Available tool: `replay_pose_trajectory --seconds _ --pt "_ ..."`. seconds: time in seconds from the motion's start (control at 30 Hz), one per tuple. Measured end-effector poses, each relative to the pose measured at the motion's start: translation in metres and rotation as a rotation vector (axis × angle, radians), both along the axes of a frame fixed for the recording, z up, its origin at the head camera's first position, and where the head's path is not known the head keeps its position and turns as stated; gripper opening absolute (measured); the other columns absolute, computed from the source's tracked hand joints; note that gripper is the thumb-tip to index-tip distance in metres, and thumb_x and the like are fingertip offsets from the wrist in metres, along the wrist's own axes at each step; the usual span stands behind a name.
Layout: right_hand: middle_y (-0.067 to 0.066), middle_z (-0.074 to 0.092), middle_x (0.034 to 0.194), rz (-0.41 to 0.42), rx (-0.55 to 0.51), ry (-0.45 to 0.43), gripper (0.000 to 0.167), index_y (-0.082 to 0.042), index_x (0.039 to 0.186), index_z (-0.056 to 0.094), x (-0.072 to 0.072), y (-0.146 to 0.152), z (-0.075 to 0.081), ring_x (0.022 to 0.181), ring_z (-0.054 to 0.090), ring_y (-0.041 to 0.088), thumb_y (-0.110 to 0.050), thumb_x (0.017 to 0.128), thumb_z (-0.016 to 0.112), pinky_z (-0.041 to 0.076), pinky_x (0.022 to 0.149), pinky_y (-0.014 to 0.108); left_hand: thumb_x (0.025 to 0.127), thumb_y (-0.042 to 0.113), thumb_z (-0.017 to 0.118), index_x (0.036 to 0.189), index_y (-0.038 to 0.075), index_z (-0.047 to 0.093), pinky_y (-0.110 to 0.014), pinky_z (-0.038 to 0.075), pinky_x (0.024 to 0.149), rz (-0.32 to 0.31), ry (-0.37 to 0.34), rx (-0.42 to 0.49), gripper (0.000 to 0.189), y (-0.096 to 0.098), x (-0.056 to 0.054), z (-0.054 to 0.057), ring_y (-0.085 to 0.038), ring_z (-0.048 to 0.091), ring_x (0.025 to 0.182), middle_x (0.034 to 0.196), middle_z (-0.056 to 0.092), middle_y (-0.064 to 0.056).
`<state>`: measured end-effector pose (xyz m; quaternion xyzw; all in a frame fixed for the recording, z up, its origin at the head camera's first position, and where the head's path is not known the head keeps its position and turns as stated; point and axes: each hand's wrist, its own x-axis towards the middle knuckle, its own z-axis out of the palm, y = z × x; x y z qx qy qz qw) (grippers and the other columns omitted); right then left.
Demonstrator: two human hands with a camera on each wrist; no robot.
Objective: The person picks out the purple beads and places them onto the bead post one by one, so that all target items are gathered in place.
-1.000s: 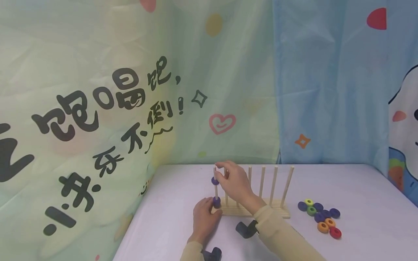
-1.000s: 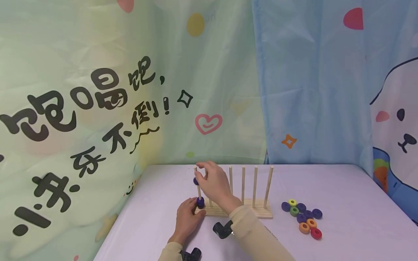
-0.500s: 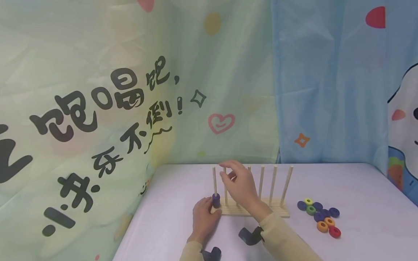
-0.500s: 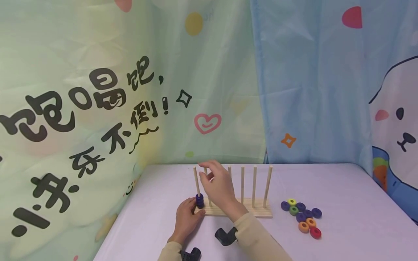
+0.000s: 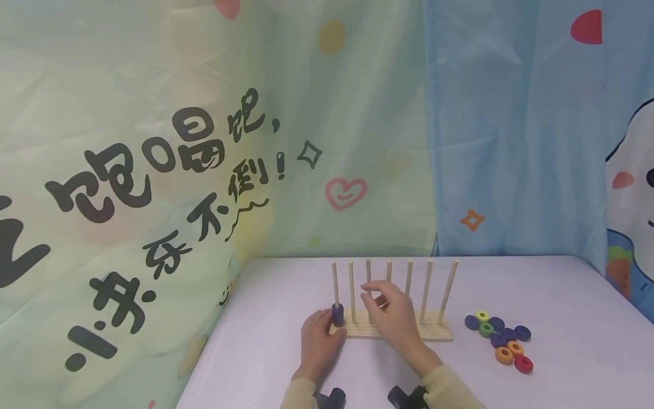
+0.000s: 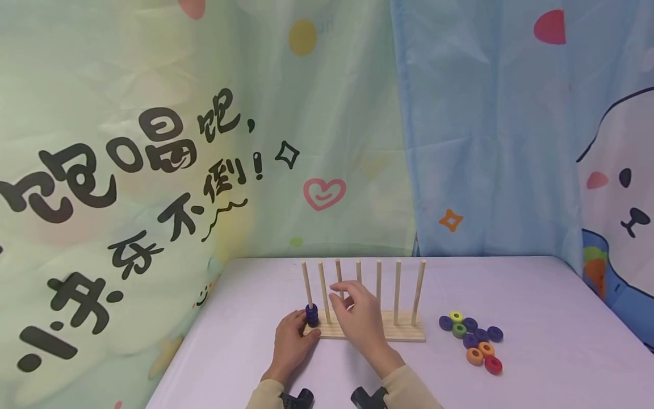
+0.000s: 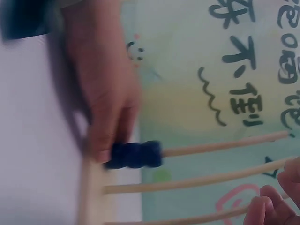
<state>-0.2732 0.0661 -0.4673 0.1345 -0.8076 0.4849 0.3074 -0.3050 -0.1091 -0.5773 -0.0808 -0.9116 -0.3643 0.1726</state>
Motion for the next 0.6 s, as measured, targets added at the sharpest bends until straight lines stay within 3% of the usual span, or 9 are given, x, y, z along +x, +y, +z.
replay_pose_trajectory --seconds 0.27,0.6 --pt "0.000 0.071 0.096 -0.028 0.012 -0.038 0.015 -0.009 0.097 0.072 0.008 0.009 -0.032 0.063 0.058 0.005 -0.004 0.083 0.074 0.053 0.058 0.021 0.083 0.026 0.073 0.125 0.008 0.064 -0.054 0.029 0.114 0.004 -0.075 -0.010 0.047 0.000 0.000 0.000 -0.032 0.049 0.129 0.126 0.064 -0.007" --pt "-0.002 0.072 0.096 -0.079 0.008 -0.135 0.015 -0.011 0.097 0.072 0.016 0.025 -0.061 0.063 0.057 0.003 -0.004 0.083 0.073 0.053 0.058 0.021 0.082 0.026 0.073 0.125 0.006 0.064 -0.053 0.029 0.113 -0.008 -0.068 -0.006 0.048 -0.001 -0.002 -0.001 -0.033 0.050 0.128 0.126 0.064 -0.008"
